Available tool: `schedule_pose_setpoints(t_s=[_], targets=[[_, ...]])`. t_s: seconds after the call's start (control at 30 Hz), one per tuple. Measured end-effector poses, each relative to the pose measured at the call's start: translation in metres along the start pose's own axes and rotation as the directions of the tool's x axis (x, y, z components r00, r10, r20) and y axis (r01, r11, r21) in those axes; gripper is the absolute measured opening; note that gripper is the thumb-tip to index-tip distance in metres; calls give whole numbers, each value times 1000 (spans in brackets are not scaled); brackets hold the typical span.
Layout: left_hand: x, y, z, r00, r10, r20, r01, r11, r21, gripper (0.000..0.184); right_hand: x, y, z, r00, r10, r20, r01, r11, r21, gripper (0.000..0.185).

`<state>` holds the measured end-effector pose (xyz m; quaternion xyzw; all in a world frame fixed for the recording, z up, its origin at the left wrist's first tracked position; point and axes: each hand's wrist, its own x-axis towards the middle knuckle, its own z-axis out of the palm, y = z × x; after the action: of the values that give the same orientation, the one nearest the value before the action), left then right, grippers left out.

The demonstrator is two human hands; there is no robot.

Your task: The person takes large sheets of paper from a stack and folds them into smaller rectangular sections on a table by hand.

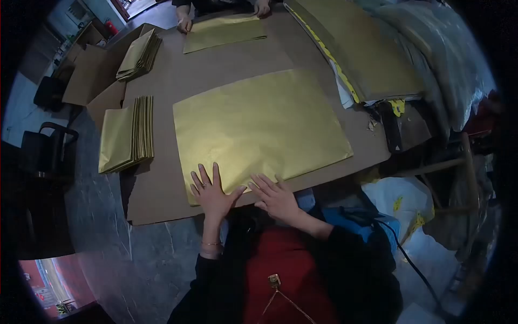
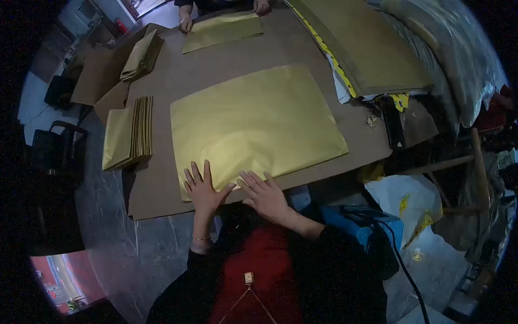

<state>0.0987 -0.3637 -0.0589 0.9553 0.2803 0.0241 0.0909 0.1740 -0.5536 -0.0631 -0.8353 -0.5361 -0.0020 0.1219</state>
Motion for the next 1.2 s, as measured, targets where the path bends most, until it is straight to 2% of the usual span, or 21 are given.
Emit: schedule_pose_setpoints(t_s=[0.13,0.2,0.27,0.3,0.37,0.4,0.47,0.57,0.6,0.73,0.8,0.83,0.9,0.93,0.97,1.0,1.07,1.13,1.2], targets=[[0,-1,1,1000,-12,18,11,1000,28,105,-28,28,-19,996,89,28,-89,996,-20,61],[0,1,-1,1000,-12,22,11,999,36,105,-47,47,-22,993,120,13,-120,993,-12,57],[1,1,-3,998,-24,59,20,998,65,106,-61,67,-28,968,251,5,-250,966,-62,51],[1,0,-1,998,-26,58,22,998,63,106,-69,78,-29,969,249,5,-248,967,-64,51],[0,-3,5,1000,4,-12,-3,998,56,105,-85,100,-31,903,421,-85,-429,896,-118,47],[0,-2,4,1000,4,-13,-3,998,56,105,-92,111,-32,903,421,-85,-428,896,-118,47],[0,0,0,1000,-6,2,6,999,48,104,-104,133,-34,813,575,-91,-582,798,-159,45],[0,0,-1,1000,-3,14,2,999,34,104,-115,155,-38,765,624,-158,-643,749,-157,45],[0,0,-2,1000,-7,10,7,999,32,104,-117,163,-36,748,653,-118,-656,700,-284,46],[1,1,-3,999,-30,10,30,1000,9,105,-112,166,-32,723,664,-190,-683,647,-340,47],[0,1,-3,1000,-24,20,24,1000,0,105,-95,149,-30,701,649,-296,-710,675,-200,48],[-1,0,-1,1000,-19,-9,19,999,-26,105,-85,137,-29,723,630,-284,-687,699,-198,48],[-1,0,-1,1000,-9,-30,7,999,-43,106,-66,103,-29,838,486,-248,-514,856,-60,48],[-1,0,0,1000,-16,-19,15,999,-50,106,-57,86,-29,870,463,-172,-477,877,-56,47],[-1,0,-2,1000,-18,-14,18,998,-52,105,-53,79,-22,883,439,-165,-451,891,-44,47],[-1,1,-4,1000,-19,-7,18,998,-57,105,-52,72,-16,903,416,-110,-427,898,-103,47],[-1,1,-2,1000,-22,-22,20,998,-61,106,-50,66,-10,925,378,-48,-381,911,-156,46],[-1,0,-1,999,-8,-41,7,1000,-21,106,-50,69,-11,897,430,-105,-438,896,-70,45],[-1,-2,-2,1000,-12,-26,9,996,-87,106,-50,70,-8,896,431,-108,-441,891,-103,45]])
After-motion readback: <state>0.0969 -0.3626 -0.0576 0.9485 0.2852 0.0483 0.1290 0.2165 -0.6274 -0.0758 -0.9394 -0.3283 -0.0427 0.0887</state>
